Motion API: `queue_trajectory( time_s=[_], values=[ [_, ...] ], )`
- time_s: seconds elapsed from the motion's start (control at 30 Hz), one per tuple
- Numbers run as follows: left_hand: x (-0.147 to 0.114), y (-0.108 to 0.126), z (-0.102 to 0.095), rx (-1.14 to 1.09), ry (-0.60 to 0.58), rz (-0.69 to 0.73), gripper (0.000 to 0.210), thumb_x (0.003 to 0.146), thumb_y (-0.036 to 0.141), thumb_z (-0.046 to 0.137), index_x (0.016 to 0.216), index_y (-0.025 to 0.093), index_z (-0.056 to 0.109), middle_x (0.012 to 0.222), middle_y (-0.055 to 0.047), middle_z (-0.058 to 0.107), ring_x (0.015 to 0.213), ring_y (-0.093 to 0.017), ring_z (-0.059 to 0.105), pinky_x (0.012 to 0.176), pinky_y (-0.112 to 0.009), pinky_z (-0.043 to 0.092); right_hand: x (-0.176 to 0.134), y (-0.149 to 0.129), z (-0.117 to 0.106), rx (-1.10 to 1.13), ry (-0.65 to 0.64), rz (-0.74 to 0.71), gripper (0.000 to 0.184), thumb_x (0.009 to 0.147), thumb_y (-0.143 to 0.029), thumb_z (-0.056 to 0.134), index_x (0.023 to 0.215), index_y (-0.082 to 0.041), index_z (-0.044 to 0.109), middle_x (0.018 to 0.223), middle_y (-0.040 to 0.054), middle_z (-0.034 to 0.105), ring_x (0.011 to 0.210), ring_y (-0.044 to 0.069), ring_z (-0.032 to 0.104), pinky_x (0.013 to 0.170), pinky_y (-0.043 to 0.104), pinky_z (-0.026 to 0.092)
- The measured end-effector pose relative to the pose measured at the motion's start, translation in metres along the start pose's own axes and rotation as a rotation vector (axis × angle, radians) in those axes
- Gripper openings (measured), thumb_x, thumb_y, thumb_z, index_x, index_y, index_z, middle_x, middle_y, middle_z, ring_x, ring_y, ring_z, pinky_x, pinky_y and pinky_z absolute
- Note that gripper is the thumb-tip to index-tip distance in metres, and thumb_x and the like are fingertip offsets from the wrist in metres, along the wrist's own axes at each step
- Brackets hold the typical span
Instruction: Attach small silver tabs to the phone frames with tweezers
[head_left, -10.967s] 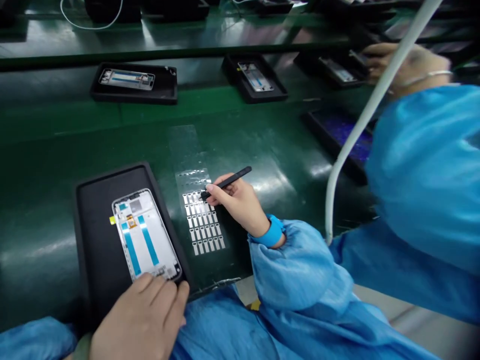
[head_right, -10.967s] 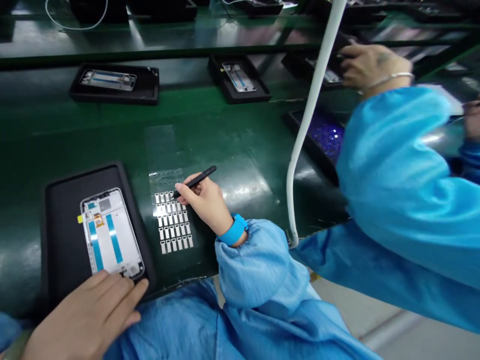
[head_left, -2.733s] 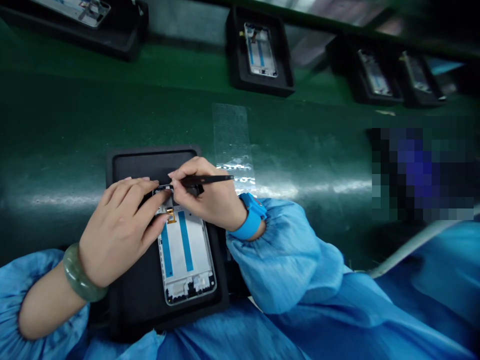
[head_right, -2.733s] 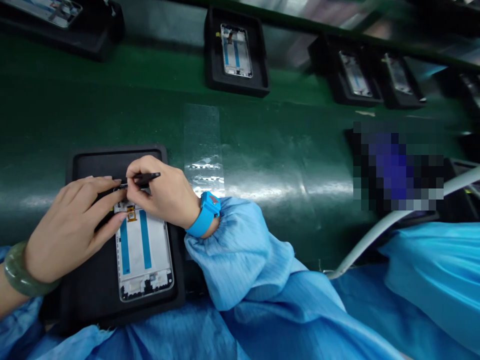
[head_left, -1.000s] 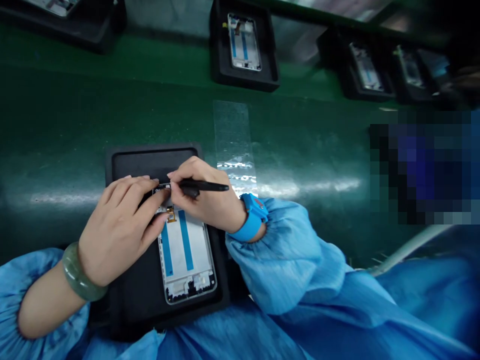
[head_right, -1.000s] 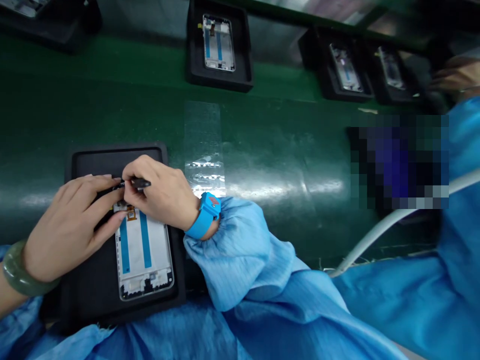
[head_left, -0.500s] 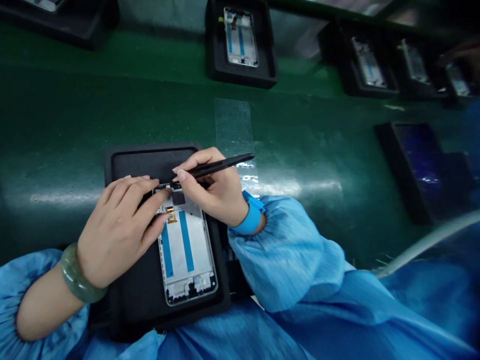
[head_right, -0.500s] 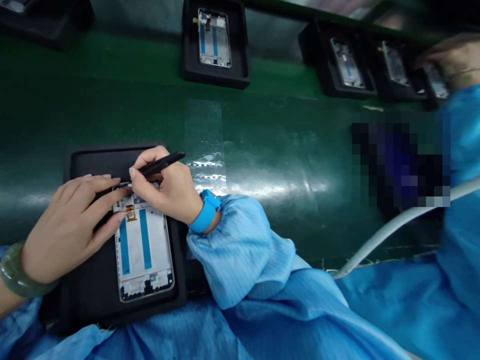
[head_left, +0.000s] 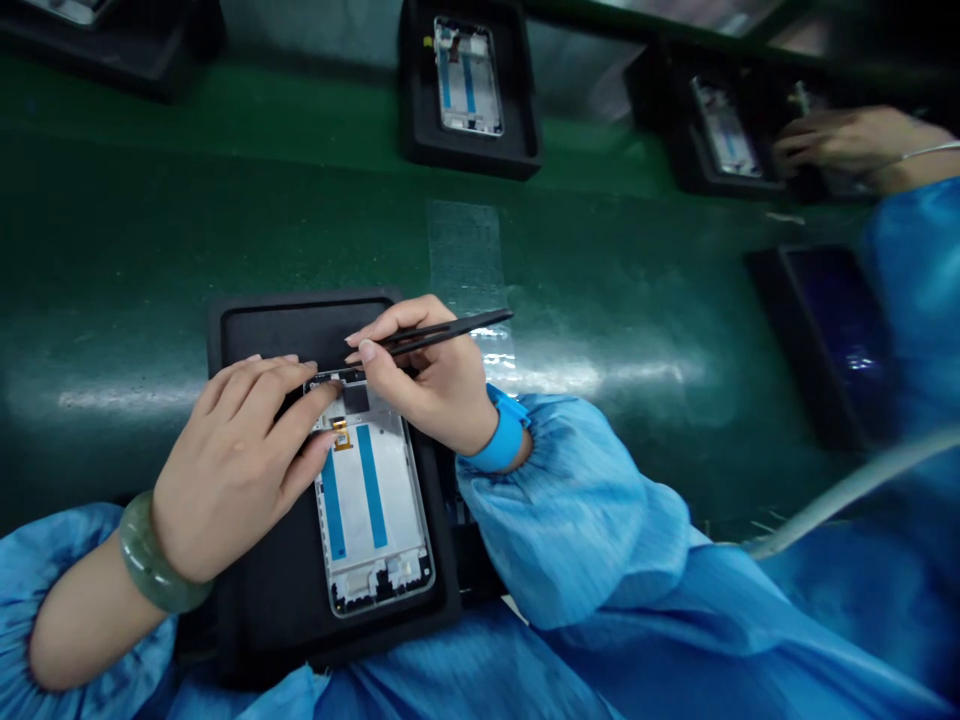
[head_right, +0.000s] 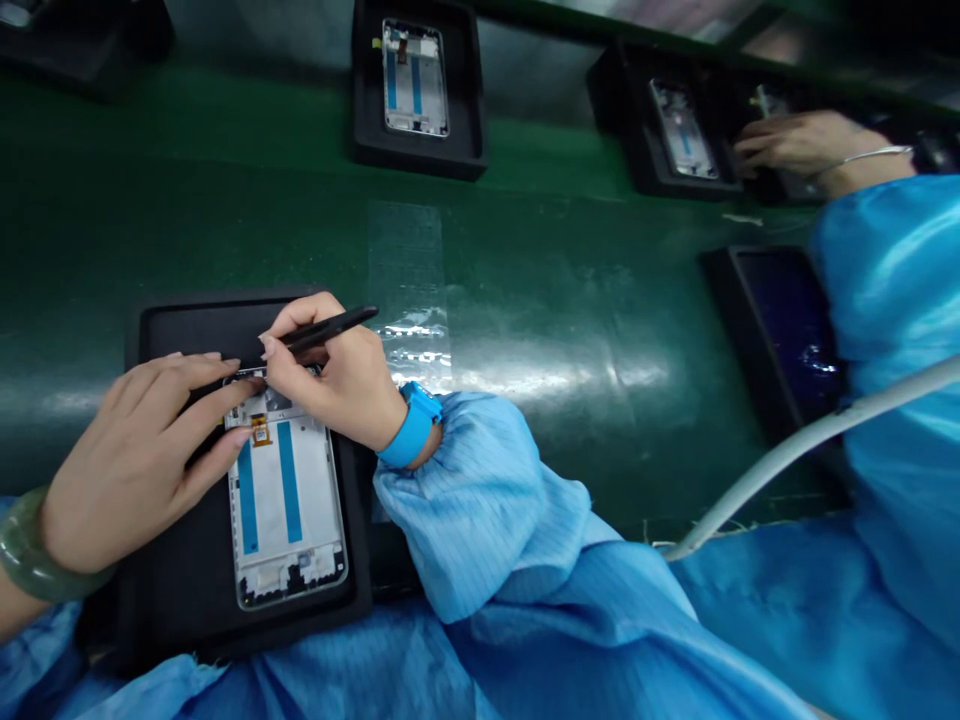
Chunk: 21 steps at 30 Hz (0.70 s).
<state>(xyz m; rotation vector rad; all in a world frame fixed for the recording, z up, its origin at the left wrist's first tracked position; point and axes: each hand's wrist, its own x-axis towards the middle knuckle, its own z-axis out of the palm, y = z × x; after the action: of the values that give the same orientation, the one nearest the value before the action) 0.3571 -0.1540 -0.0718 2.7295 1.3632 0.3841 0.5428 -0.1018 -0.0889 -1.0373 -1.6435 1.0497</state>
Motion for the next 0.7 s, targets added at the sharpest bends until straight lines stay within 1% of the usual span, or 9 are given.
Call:
queue_trajectory(
  time_s=[0.17,0.27,0.43,0.7],
  values=[
    [0.0006,0.0004,-0.0007,-0.002,-0.004,-0.005,0.037,0.085,0.030,0.053,0.118,0.014,0.054,0.114,-0.013,0.055,0.110,-0.030,0.050,0.093,-0.048,0.043,0.0003,0.0027,0.0005,0.000,0.025,0.015,0.014,0.082,-0.029,0.058,0.085,-0.019,0.049,0.081,0.0000,0.058,0.062,0.007,0.060,0.054,0.020,0.052],
    [0.0006,-0.0001,-0.0005,0.002,-0.007,-0.005,0.037,0.085,0.030,0.053,0.118,0.014,0.055,0.114,-0.013,0.055,0.110,-0.030,0.050,0.093,-0.048,0.043,0.0006,0.0019,0.0007,-0.008,0.034,0.020,0.014,0.082,-0.030,0.057,0.084,-0.019,0.049,0.081,-0.0002,0.058,0.063,0.007,0.061,0.054,0.019,0.051],
    [0.0007,-0.0008,0.0002,0.005,-0.003,-0.001,0.036,0.085,0.030,0.052,0.117,0.014,0.055,0.114,-0.013,0.055,0.109,-0.030,0.050,0.093,-0.047,0.043,0.0008,-0.0011,0.0002,-0.037,0.020,0.001,0.013,0.081,-0.027,0.058,0.082,-0.018,0.050,0.078,-0.0004,0.057,0.063,0.007,0.059,0.054,0.019,0.051],
    [0.0007,-0.0010,0.0007,0.008,0.013,0.006,0.036,0.085,0.030,0.053,0.117,0.014,0.055,0.114,-0.013,0.056,0.108,-0.030,0.051,0.091,-0.047,0.043,0.0023,-0.0059,-0.0022,-0.106,-0.036,-0.075,0.007,0.080,-0.021,0.057,0.081,-0.017,0.051,0.078,-0.0004,0.057,0.065,0.007,0.057,0.055,0.018,0.049]
  ],
)
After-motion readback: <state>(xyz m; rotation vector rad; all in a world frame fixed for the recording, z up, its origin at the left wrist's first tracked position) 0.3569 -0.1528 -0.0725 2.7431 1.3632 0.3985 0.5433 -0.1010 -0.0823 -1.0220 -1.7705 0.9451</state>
